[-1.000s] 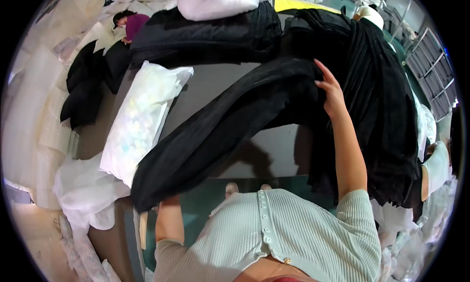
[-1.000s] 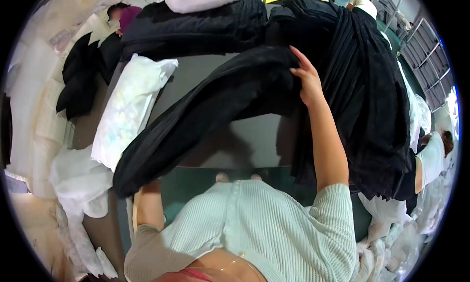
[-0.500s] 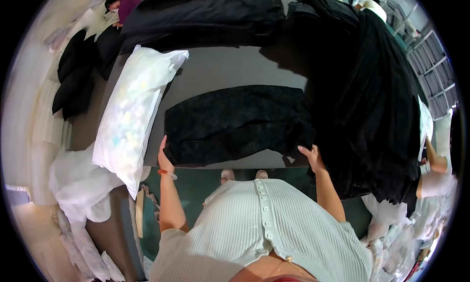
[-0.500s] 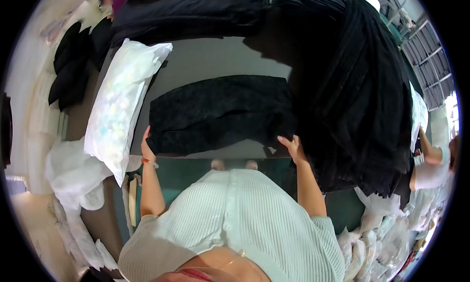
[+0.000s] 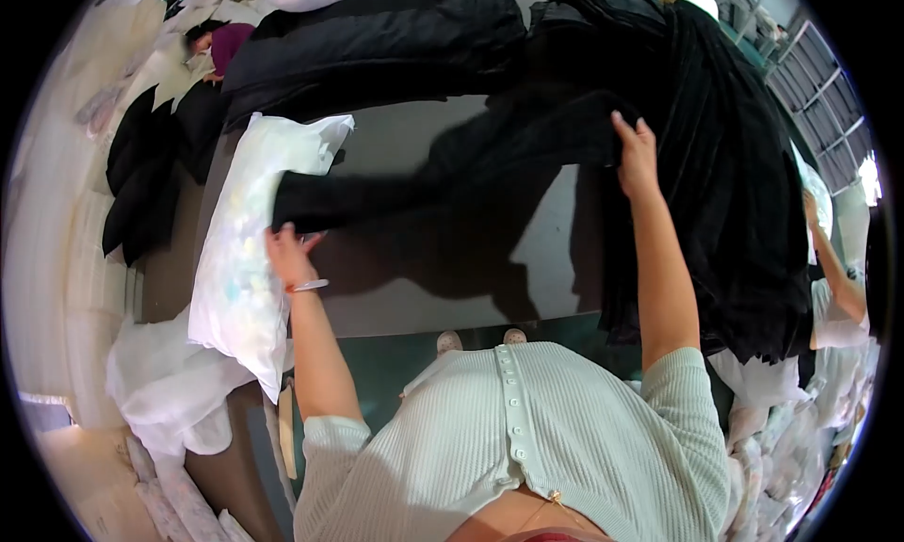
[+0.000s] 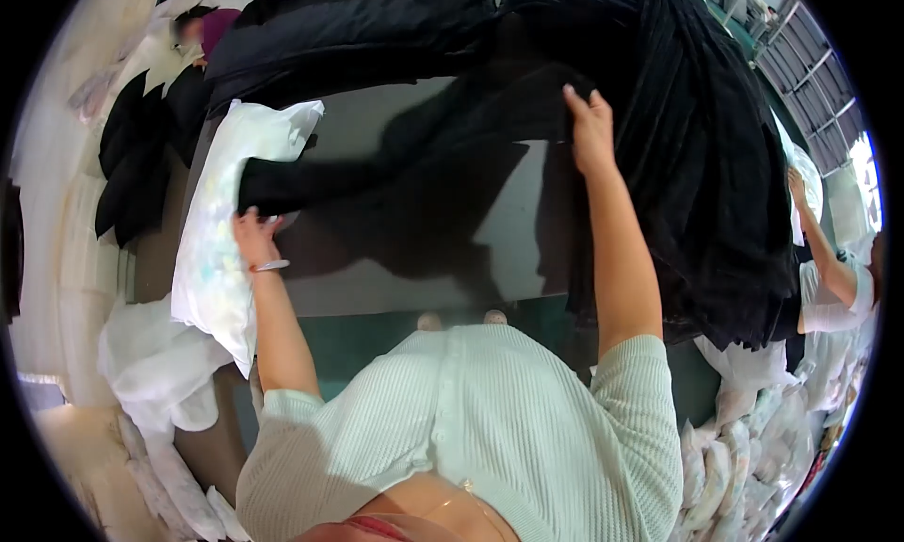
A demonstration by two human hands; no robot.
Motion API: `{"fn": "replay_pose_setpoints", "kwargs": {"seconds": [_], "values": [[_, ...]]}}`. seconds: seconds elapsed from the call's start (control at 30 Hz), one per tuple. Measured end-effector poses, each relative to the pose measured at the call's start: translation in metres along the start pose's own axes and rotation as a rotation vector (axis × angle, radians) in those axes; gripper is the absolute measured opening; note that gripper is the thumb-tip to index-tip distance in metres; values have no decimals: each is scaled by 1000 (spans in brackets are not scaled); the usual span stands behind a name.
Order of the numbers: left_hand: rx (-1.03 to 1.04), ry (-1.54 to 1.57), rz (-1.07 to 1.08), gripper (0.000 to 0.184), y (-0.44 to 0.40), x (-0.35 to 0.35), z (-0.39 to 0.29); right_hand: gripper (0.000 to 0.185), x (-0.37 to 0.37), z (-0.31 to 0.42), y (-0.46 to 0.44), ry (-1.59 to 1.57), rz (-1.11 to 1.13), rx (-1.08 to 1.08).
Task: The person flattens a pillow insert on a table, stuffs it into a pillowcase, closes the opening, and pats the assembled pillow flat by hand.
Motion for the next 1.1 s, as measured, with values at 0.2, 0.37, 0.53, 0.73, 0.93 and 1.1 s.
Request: {"fn": "replay_pose_setpoints", "kwargs": {"seconds": [0.2,0.37,0.53,0.73,0.93,1.1], "values": [[-274,130,48,16,24,-73,21,55,-58,-2,77,562,66,136],[-607,-110,91,20,66,-132,102,63,-109,-49,174,933,110,558],[-334,-664,35,43,21,-152,122,65,-165,-108,226,1235,271,341],[-69,-721,463,56,-35,-69,116,60,-130,-87,231,1386,328,522],[544,-1155,358,63,26,9,16,54,-107,-38,223,1455,519,664],[335,-1590,305,67,-16,-50,83,39,-66,174,129,1303,189,-430]]}}
Point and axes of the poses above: each hand's wrist, its own y-axis away from the middle knuckle, its own x-axis out of the palm, z = x × y, the point moved 5 cm from there along -y, towards the middle knuckle, and after that the axes turned 15 degrees about -x, right-handed, at the moved point
